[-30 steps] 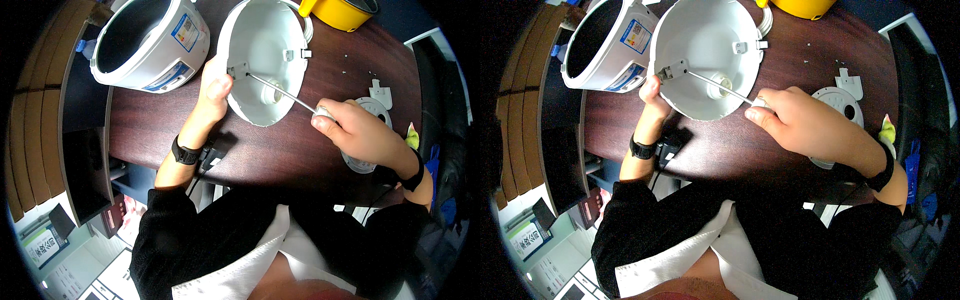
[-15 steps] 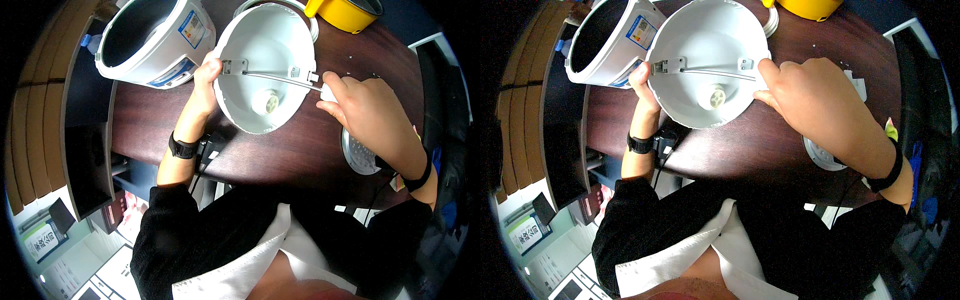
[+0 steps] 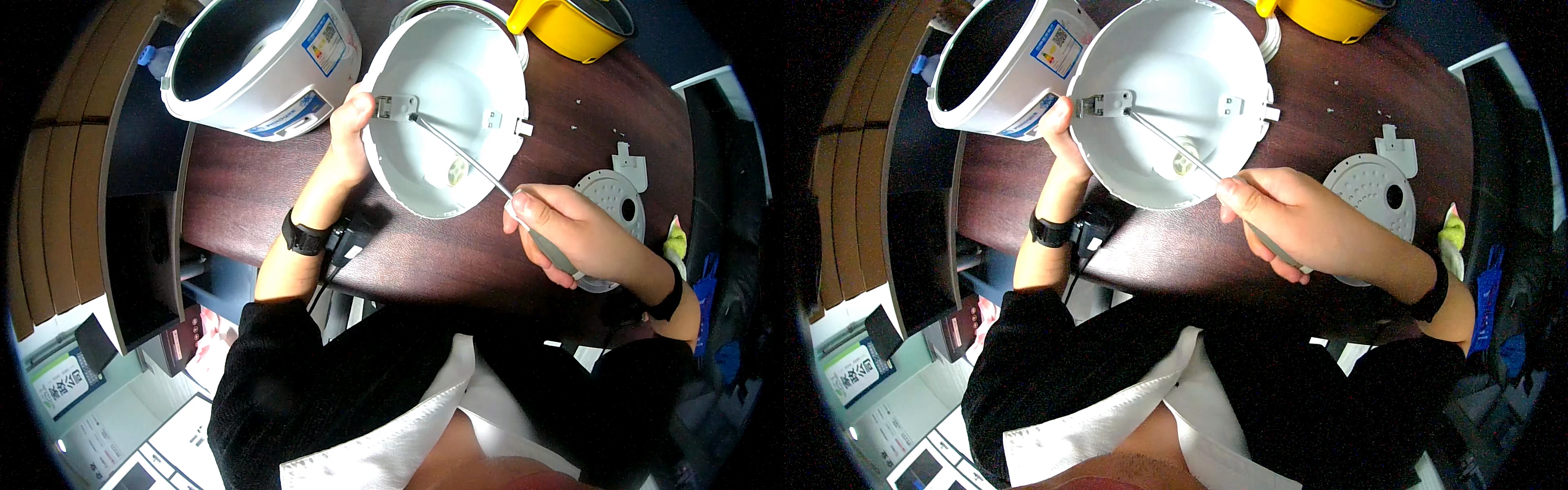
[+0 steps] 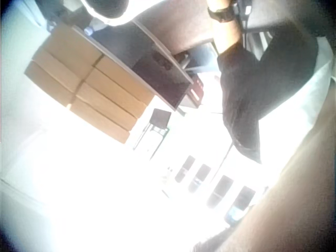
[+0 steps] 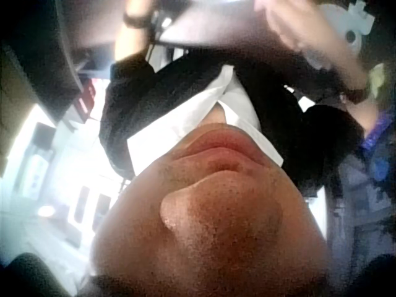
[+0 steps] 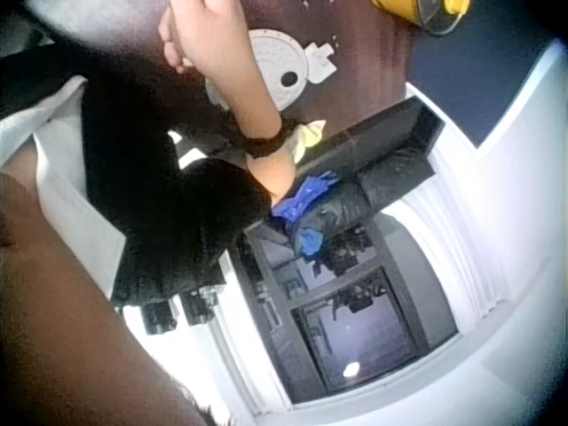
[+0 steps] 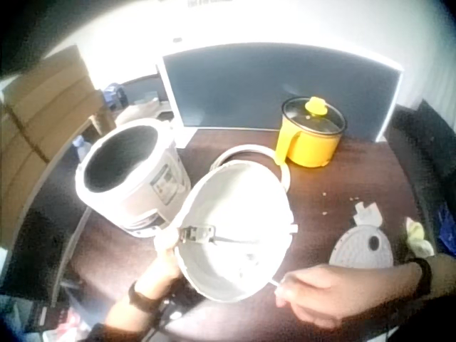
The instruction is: The person disassembles a white appliance lid by removing screws with a screwdriver, then wipes the lid and a perforated metal plate with a cloth. The person places removed screws on the table and continues to wipe the components.
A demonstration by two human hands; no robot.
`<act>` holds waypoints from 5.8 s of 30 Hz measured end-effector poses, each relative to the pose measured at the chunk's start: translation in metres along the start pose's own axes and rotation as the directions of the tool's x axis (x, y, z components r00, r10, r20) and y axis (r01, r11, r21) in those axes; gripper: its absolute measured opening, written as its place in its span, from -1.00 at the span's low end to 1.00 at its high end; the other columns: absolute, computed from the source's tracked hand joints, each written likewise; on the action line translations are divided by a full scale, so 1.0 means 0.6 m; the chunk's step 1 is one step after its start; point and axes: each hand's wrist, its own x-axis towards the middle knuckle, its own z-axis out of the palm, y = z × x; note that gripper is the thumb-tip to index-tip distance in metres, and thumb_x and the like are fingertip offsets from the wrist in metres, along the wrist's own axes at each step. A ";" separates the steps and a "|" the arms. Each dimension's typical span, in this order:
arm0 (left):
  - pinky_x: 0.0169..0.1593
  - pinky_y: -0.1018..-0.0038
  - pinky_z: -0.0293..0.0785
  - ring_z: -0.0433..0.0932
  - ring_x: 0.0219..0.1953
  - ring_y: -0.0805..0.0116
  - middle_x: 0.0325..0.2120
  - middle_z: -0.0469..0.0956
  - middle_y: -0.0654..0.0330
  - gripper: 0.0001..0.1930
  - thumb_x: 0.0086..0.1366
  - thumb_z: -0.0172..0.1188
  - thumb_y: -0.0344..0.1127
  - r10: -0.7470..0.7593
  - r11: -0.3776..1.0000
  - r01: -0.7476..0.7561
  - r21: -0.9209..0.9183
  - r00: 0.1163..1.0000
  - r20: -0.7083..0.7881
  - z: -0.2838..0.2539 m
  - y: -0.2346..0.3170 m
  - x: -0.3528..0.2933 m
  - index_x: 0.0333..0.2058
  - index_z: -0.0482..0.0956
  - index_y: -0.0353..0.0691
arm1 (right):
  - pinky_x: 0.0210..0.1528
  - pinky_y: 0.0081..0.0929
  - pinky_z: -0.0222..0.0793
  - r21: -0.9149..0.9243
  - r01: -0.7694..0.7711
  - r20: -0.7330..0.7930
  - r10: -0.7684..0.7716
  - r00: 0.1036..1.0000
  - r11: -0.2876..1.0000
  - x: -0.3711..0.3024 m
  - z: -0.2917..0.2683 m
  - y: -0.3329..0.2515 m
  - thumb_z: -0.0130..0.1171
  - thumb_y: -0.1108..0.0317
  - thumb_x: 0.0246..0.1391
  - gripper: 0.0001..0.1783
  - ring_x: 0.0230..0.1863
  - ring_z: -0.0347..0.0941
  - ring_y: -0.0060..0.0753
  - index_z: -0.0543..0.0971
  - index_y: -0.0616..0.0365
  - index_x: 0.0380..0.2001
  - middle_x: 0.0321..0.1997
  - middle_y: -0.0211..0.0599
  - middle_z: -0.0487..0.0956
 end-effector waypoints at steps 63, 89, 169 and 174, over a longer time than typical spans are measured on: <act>-0.23 0.48 0.39 0.48 -0.28 0.35 -0.31 0.50 0.07 -0.20 0.04 -0.10 0.31 -0.041 0.999 0.041 0.012 0.999 0.000 -0.002 -0.005 -0.005 -0.09 0.39 -0.42 | -0.82 -0.70 0.15 0.074 -0.073 0.032 0.071 0.997 0.995 -0.009 0.011 -0.002 -0.40 0.10 0.30 -0.59 -0.87 0.23 -0.60 0.34 0.19 -0.35 -0.80 -0.42 0.33; -0.25 0.54 0.38 0.49 -0.30 0.38 -0.33 0.52 0.08 -0.27 0.09 -0.14 0.23 0.001 1.000 -0.001 -0.006 0.998 0.063 0.000 -0.014 -0.003 -0.12 0.41 -0.43 | -0.82 -0.70 0.07 -0.182 -0.032 -0.086 0.017 0.996 0.983 -0.017 0.009 0.002 -0.27 0.22 0.27 -0.72 -0.86 0.18 -0.66 0.35 0.16 -0.39 -0.80 -0.48 0.30; -0.27 0.57 0.31 0.43 -0.33 0.43 -0.38 0.49 0.14 -0.27 0.02 -0.08 0.23 0.064 0.998 -0.064 0.010 0.996 0.061 0.005 -0.018 -0.004 -0.14 0.42 -0.43 | -0.82 -0.72 0.10 -0.020 0.041 -0.054 -0.042 0.998 0.999 -0.022 0.018 0.012 -0.37 0.15 0.30 -0.64 -0.89 0.18 -0.63 0.33 0.17 -0.36 -0.82 -0.43 0.32; -0.27 0.57 0.30 0.42 -0.33 0.44 -0.38 0.49 0.15 -0.27 0.02 -0.07 0.24 0.061 0.998 -0.063 0.026 0.995 0.077 -0.005 -0.027 -0.005 -0.15 0.42 -0.42 | -0.83 -0.71 0.10 -0.002 0.017 -0.045 -0.017 0.999 1.000 -0.020 0.016 0.014 -0.38 0.15 0.30 -0.64 -0.89 0.18 -0.62 0.33 0.17 -0.35 -0.82 -0.44 0.32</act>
